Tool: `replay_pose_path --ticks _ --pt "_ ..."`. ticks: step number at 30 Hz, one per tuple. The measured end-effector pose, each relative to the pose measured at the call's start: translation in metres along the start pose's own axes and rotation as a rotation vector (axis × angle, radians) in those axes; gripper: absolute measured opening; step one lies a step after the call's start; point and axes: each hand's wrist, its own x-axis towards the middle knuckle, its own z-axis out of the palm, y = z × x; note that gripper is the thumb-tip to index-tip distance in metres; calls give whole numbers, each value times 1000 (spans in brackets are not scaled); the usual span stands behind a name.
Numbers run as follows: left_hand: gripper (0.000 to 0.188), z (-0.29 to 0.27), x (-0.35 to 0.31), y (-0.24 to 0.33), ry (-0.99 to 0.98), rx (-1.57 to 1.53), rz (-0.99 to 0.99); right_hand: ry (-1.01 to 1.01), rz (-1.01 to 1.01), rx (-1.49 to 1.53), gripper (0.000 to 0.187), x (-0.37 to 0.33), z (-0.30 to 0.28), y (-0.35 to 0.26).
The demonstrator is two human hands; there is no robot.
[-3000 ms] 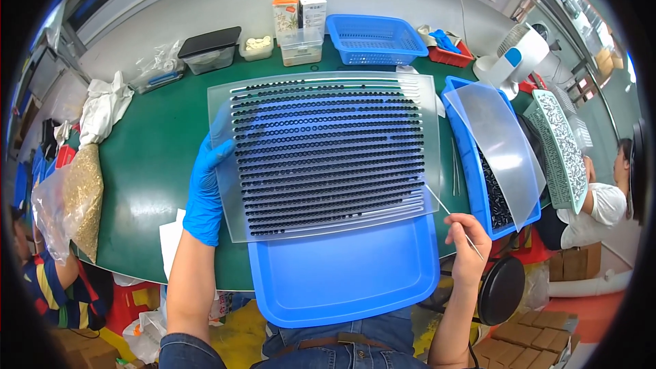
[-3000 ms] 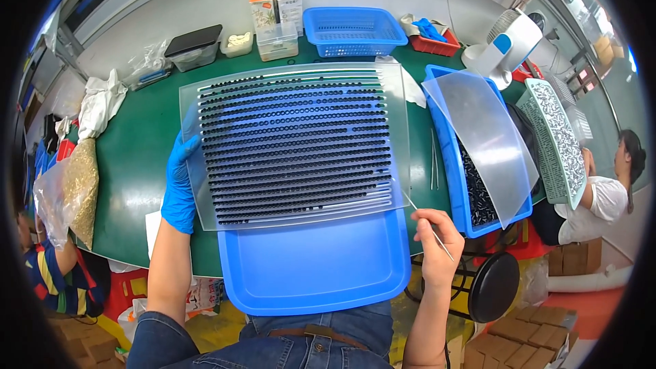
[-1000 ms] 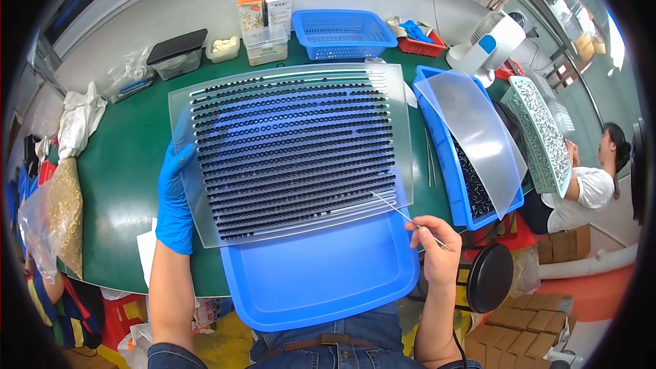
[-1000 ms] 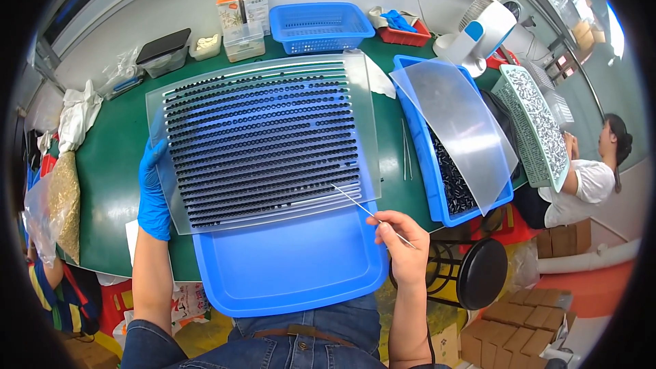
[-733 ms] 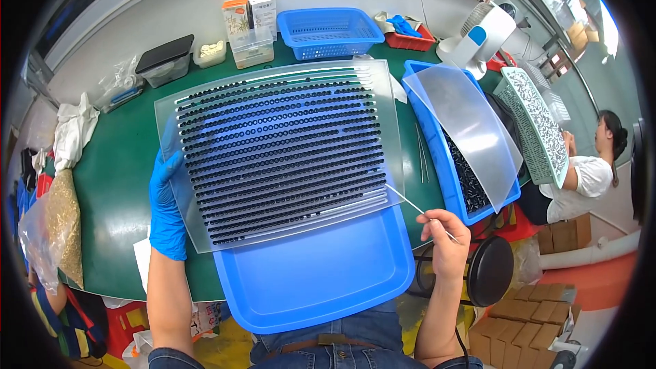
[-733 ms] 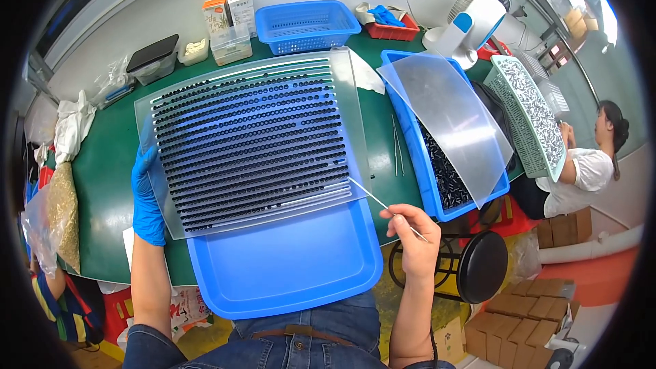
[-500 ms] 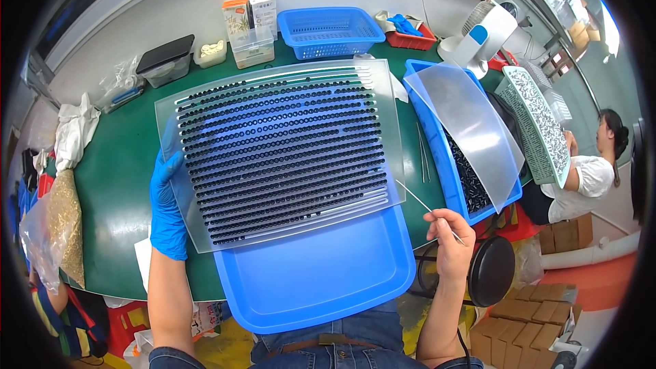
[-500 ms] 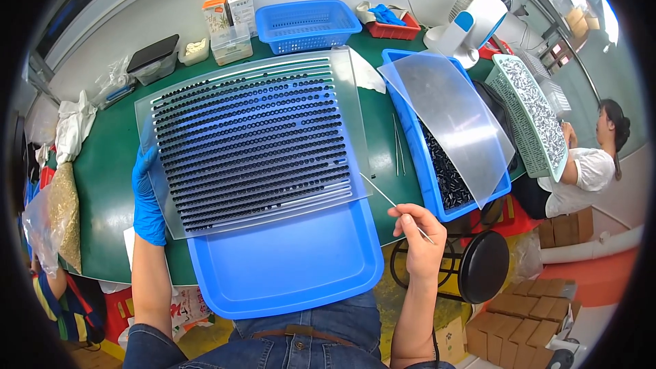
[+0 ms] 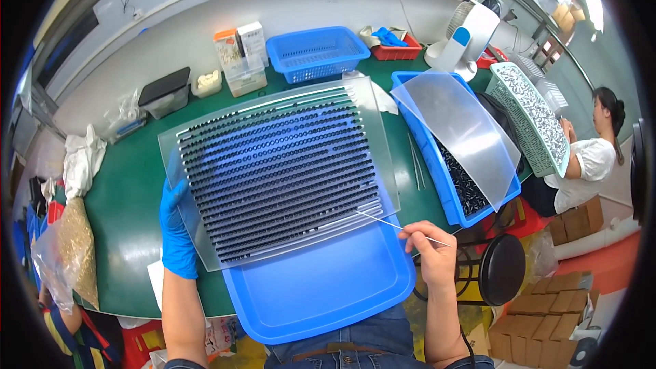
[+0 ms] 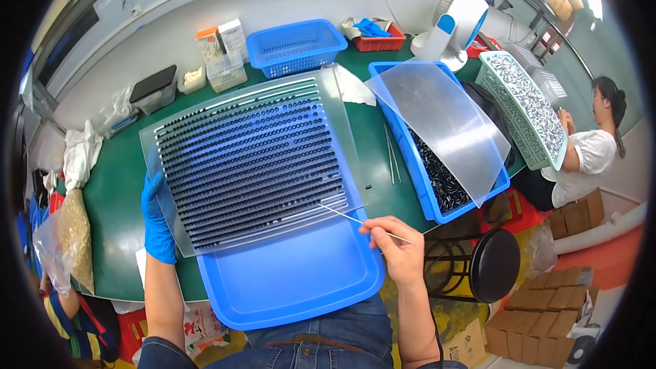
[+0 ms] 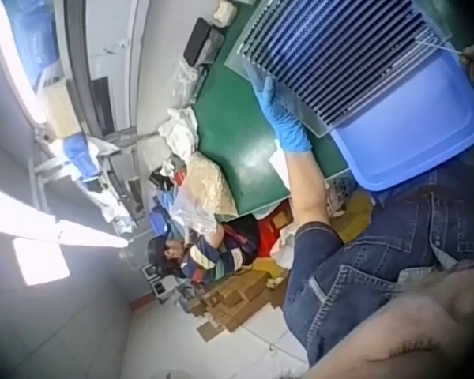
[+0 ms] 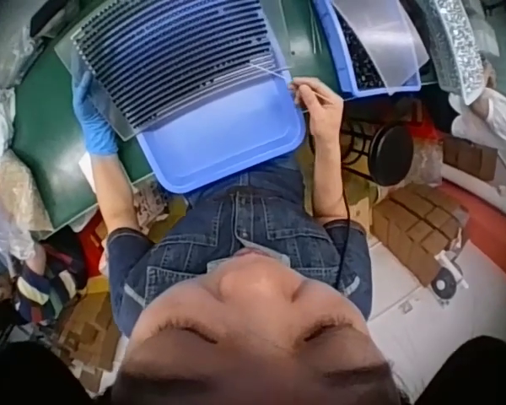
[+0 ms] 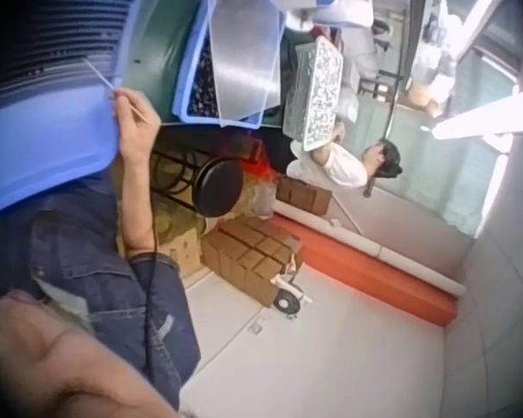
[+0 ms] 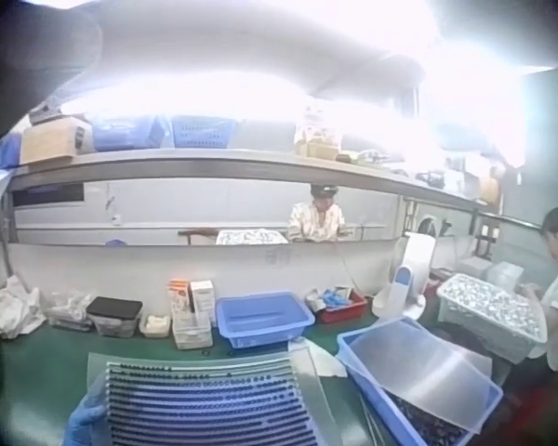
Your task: Sorting and arranging small black electronic components into a grid-patterned tray using a thin metal tool.
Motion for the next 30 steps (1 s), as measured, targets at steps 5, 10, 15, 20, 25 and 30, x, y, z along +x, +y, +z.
replay_pose_path --ticks 5,10,15,20,25,30 --pt "86 12 -2 5 6 51 -14 13 9 15 17 8 4 2" --pt "86 18 -1 8 19 81 -24 206 14 9 19 11 -16 9" --pt "85 8 0 4 28 76 -27 228 -26 34 19 13 -23 8" --pt "85 2 -1 1 32 57 -47 164 -30 33 20 14 -11 10" --pt "85 7 -1 3 34 56 -55 159 -41 45 19 12 -7 5" --pt "83 8 -2 4 60 52 -43 52 18 16 18 7 13 -1"
